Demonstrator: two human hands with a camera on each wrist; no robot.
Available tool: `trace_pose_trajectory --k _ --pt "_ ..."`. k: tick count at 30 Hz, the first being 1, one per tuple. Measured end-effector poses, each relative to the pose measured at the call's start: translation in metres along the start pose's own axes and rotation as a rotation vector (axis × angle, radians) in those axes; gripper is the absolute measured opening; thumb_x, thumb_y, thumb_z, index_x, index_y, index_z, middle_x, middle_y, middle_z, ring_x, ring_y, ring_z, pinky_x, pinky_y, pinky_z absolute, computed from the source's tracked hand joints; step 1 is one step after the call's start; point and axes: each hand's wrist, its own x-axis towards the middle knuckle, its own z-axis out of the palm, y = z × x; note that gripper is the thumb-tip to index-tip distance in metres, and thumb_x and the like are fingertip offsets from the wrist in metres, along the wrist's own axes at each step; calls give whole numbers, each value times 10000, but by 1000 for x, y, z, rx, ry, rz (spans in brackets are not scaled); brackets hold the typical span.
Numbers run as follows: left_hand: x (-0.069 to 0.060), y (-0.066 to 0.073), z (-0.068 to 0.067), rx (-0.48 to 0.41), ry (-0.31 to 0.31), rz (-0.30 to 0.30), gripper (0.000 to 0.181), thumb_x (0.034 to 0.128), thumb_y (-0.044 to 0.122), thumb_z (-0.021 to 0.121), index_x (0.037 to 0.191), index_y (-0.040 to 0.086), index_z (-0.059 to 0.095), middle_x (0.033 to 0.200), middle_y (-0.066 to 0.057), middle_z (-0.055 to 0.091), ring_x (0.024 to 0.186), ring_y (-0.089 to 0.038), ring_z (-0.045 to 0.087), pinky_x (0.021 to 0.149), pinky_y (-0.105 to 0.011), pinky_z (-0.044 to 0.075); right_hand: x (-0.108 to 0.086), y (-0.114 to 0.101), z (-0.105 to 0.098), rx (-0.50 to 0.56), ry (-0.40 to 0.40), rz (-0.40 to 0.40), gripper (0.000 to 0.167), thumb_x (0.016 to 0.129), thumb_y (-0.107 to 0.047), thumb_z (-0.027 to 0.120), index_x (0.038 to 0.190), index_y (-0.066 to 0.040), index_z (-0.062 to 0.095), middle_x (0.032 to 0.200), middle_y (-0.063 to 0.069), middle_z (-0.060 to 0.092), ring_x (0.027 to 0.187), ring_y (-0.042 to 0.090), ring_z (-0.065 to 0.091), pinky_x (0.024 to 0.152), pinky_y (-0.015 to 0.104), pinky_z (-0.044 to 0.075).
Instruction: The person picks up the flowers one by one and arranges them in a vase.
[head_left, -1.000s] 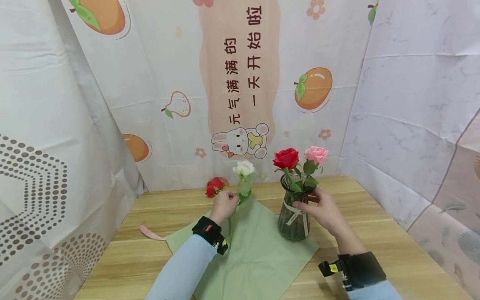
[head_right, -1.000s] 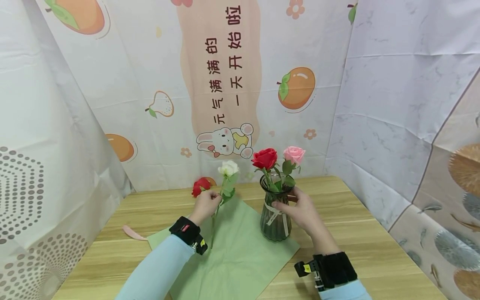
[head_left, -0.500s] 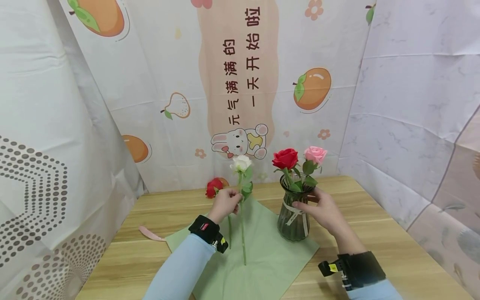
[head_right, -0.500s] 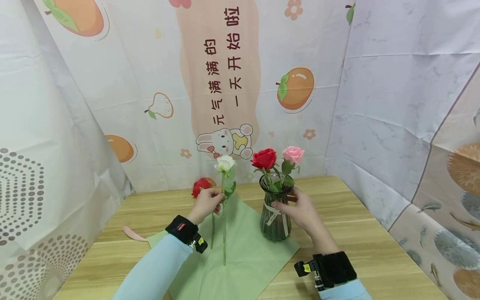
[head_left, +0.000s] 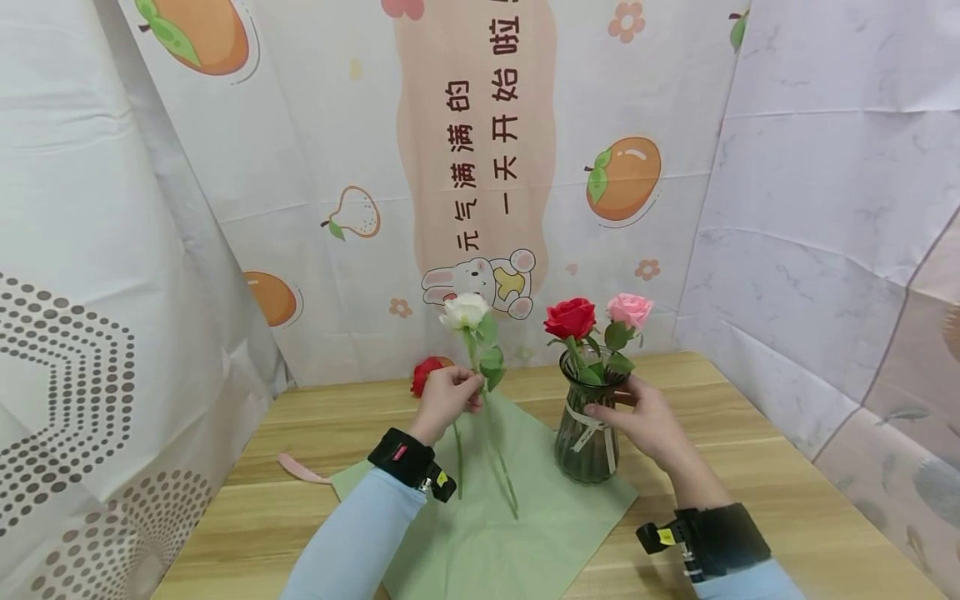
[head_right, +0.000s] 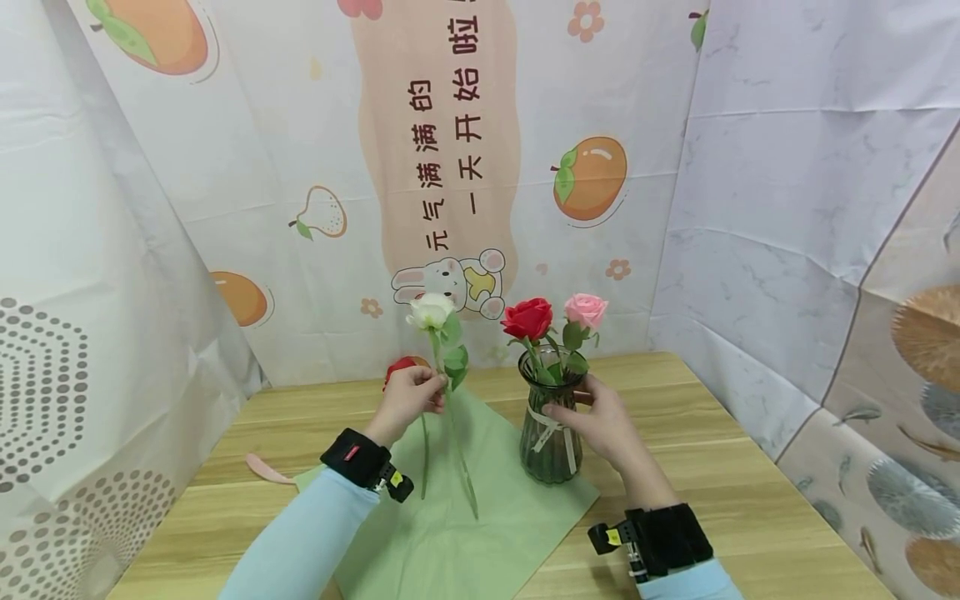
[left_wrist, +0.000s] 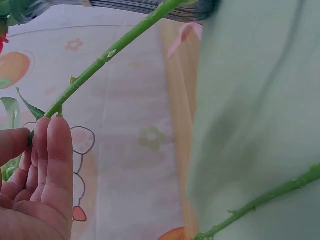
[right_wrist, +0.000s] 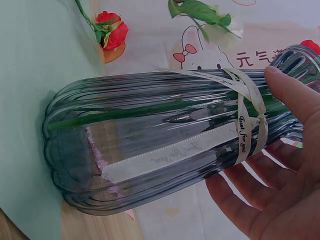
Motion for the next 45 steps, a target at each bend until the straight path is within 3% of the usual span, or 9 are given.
trace_pose_trajectory --k 14,19,34,45 --pt "-1 9 -3 -91 97 60 192 964 157 724 981 -31 690 854 -199 693 692 -197 702 669 -363 605 0 -1 0 11 -5 2 701 884 -341 817 1437 -46 501 1367 235 573 1256 474 535 909 582 521" --pt "-3 12 -4 -131 145 88 188 968 152 717 979 -31 676 834 -164 691 687 -205 705 672 -367 606 0 -1 0 19 -12 12 711 882 -344 819 1441 -47 495 1370 238 568 1263 478 527 909 581 522" --pt "-8 26 -11 -130 255 161 193 972 164 718 987 -28 716 829 -181 714 695 -226 716 683 -353 604 0 0 1 14 -8 11 703 883 -343 817 1442 -60 499 1368 227 574 1263 479 525 913 588 518" --pt "-10 36 -18 -155 269 168 255 971 198 726 1028 -50 717 911 -277 706 783 -347 730 732 -389 602 1 0 1 6 -5 12 716 886 -347 813 1454 -58 488 1378 222 570 1274 471 513 920 607 506"
